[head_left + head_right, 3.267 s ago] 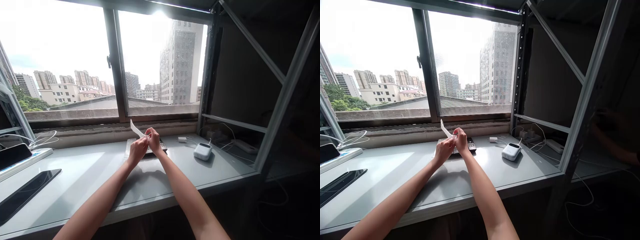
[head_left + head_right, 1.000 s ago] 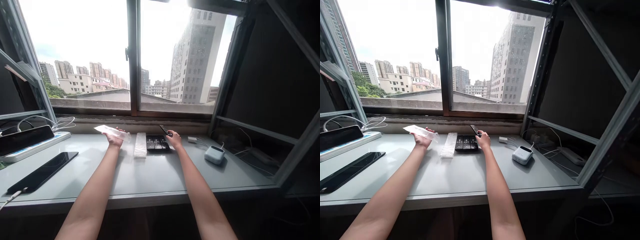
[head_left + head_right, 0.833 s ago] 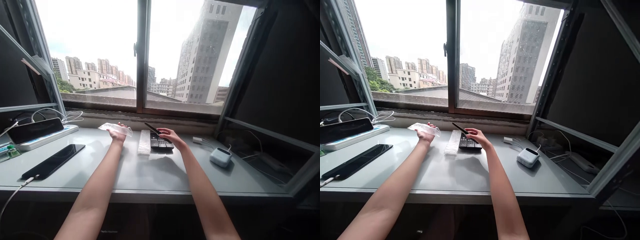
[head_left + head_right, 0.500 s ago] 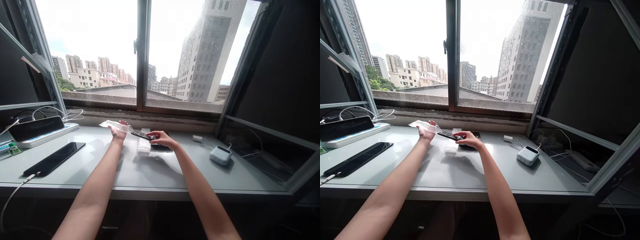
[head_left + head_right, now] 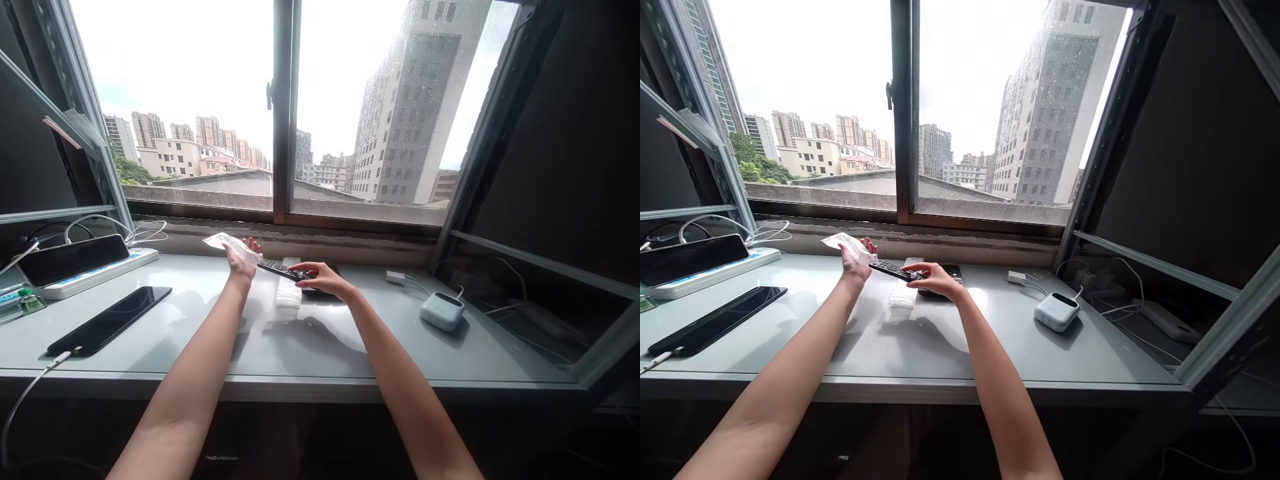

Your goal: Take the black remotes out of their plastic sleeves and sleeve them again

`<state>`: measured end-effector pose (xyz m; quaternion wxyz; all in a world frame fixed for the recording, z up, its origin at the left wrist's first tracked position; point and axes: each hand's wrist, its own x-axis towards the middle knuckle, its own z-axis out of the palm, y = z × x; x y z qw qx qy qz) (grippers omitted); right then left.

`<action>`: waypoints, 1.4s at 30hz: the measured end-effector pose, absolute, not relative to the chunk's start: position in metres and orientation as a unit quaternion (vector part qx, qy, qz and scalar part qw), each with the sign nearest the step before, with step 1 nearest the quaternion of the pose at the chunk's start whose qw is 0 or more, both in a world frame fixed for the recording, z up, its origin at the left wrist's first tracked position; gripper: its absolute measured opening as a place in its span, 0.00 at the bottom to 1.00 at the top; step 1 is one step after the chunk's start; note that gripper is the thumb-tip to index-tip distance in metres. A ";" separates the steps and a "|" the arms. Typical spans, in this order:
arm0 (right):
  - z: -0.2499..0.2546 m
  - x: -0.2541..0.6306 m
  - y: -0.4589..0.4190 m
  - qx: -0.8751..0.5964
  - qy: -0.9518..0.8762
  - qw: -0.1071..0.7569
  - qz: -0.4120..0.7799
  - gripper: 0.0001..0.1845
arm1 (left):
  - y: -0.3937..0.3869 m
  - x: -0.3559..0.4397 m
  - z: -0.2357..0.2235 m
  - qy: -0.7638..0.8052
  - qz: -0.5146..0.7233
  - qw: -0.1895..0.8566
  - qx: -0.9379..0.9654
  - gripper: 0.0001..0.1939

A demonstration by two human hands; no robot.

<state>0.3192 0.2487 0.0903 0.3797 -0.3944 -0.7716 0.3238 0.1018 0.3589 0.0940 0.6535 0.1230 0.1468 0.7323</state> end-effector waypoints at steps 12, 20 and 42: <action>0.086 0.323 0.253 -0.406 -0.771 0.396 0.290 0.19 | 0.362 0.105 0.089 0.153 0.719 0.658 0.162 0.31; 0.081 0.317 0.255 -0.425 -0.760 0.447 0.208 0.20 | 0.352 0.117 0.096 0.153 0.691 0.684 0.178 0.33; 0.075 0.309 0.255 -0.435 -0.770 0.453 0.112 0.22 | 0.340 0.128 0.107 0.128 0.695 0.693 0.139 0.21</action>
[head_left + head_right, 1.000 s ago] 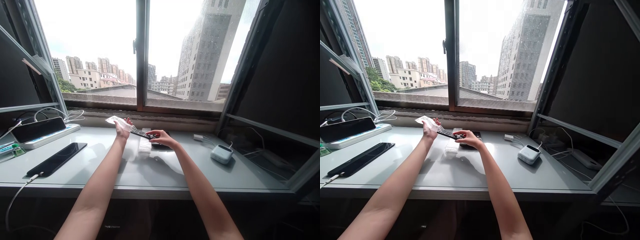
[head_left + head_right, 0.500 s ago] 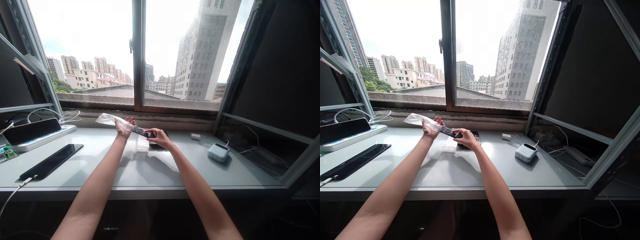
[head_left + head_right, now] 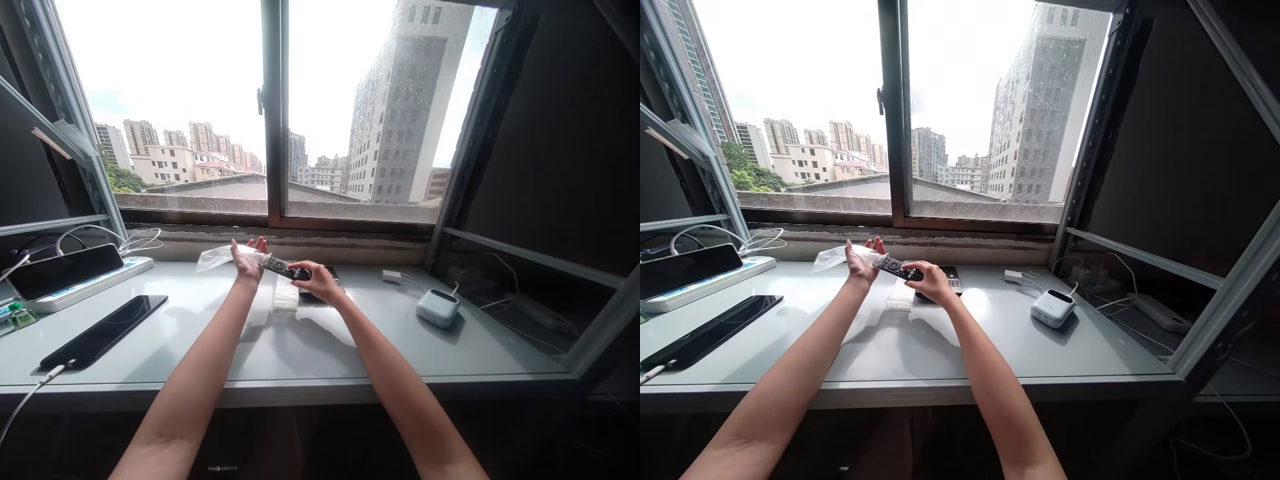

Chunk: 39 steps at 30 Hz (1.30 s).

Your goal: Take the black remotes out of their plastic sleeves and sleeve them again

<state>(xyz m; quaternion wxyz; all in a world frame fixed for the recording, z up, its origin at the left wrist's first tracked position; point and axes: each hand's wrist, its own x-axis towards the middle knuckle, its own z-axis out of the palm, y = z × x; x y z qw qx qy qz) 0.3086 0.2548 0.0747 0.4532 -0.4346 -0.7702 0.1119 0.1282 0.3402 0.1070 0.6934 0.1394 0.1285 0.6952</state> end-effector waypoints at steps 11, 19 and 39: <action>0.068 0.301 0.263 -0.477 -0.713 0.508 0.080 0.21 | 0.320 0.162 0.110 0.141 0.637 0.720 0.238 0.13; 0.070 0.293 0.250 -0.516 -0.736 0.437 -0.031 0.21 | 0.325 0.169 0.102 0.235 0.642 0.682 0.259 0.06; 0.067 0.300 0.255 -0.512 -0.739 0.427 -0.094 0.23 | 0.319 0.173 0.104 0.252 0.670 0.630 0.301 0.03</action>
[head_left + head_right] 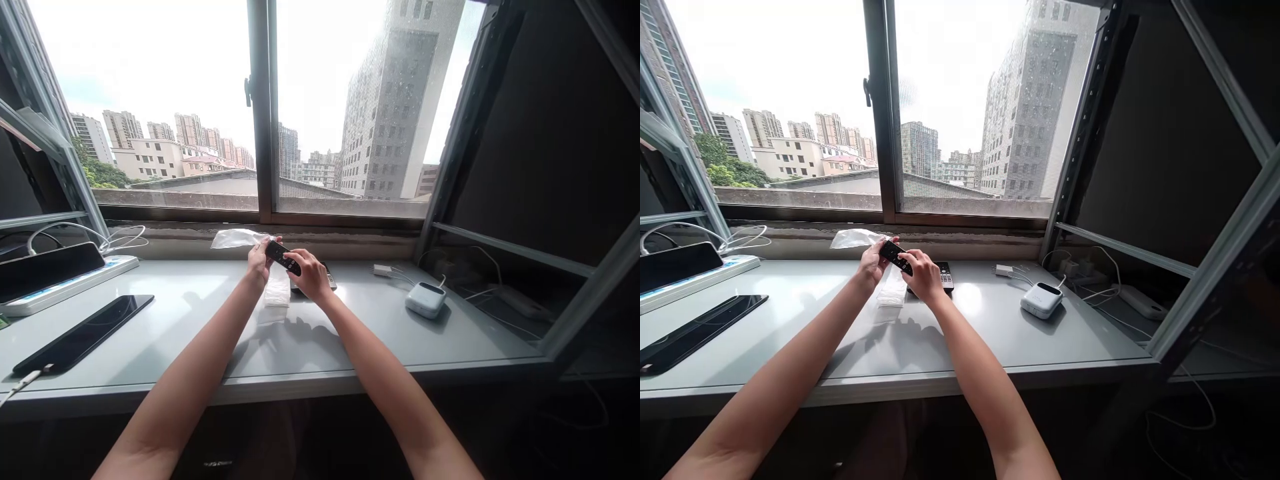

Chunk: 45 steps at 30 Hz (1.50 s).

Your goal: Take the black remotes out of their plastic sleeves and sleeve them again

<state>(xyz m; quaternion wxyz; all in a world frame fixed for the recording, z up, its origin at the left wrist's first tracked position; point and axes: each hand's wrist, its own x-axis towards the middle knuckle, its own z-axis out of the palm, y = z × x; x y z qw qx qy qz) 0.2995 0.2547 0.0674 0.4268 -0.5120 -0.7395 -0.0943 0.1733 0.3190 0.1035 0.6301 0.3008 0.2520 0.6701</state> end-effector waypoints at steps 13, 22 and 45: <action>0.069 0.302 0.261 -0.521 -0.671 0.528 0.003 0.35 | 0.322 0.187 0.101 0.278 0.622 0.636 0.362 0.08; 0.070 0.305 0.261 -0.533 -0.672 0.514 0.004 0.41 | 0.326 0.182 0.098 0.251 0.551 0.680 0.414 0.04; 0.065 0.298 0.260 -0.512 -0.745 0.425 0.043 0.28 | 0.316 0.152 0.117 0.090 0.645 0.709 0.270 0.22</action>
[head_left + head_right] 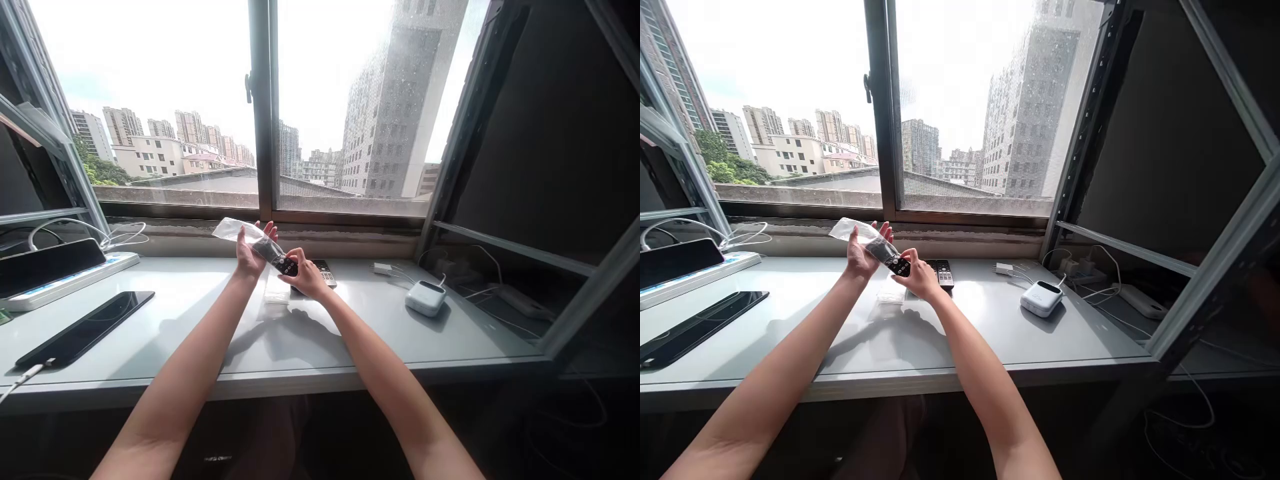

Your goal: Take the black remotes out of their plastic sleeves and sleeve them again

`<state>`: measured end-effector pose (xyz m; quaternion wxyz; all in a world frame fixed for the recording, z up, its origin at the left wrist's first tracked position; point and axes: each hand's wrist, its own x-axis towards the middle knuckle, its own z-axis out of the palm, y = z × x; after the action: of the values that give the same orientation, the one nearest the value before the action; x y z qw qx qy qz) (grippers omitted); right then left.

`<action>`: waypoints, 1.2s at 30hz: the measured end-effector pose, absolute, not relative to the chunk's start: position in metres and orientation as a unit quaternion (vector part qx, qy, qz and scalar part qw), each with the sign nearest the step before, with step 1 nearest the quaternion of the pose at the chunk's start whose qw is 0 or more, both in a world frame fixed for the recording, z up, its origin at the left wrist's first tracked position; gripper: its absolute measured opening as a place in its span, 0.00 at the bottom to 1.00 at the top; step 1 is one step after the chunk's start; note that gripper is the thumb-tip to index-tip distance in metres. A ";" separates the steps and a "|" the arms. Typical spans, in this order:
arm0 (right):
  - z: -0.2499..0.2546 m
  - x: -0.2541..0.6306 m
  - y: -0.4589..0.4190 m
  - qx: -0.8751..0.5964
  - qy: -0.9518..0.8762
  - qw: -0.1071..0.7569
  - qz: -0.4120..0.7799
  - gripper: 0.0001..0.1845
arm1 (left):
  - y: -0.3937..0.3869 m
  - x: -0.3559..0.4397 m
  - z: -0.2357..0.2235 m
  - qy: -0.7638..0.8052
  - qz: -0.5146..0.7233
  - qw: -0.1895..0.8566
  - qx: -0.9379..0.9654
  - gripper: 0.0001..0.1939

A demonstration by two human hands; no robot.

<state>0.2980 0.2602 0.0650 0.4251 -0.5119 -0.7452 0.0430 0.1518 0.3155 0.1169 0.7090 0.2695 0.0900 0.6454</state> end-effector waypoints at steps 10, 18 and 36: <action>0.063 0.297 0.265 -0.475 -0.734 0.470 0.121 0.39 | 0.308 0.183 0.107 0.144 0.595 0.729 0.307 0.09; 0.085 0.307 0.249 -0.334 -0.725 0.425 0.427 0.47 | 0.325 0.155 0.118 0.125 0.635 0.730 0.219 0.13; 0.080 0.302 0.255 -0.283 -0.668 0.511 0.461 0.39 | 0.318 0.155 0.118 0.110 0.629 0.712 0.292 0.19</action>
<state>0.3017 0.2553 0.0797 0.5115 -0.2835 -0.6677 0.4607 0.1549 0.3180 0.1181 0.7119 0.2921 0.1100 0.6292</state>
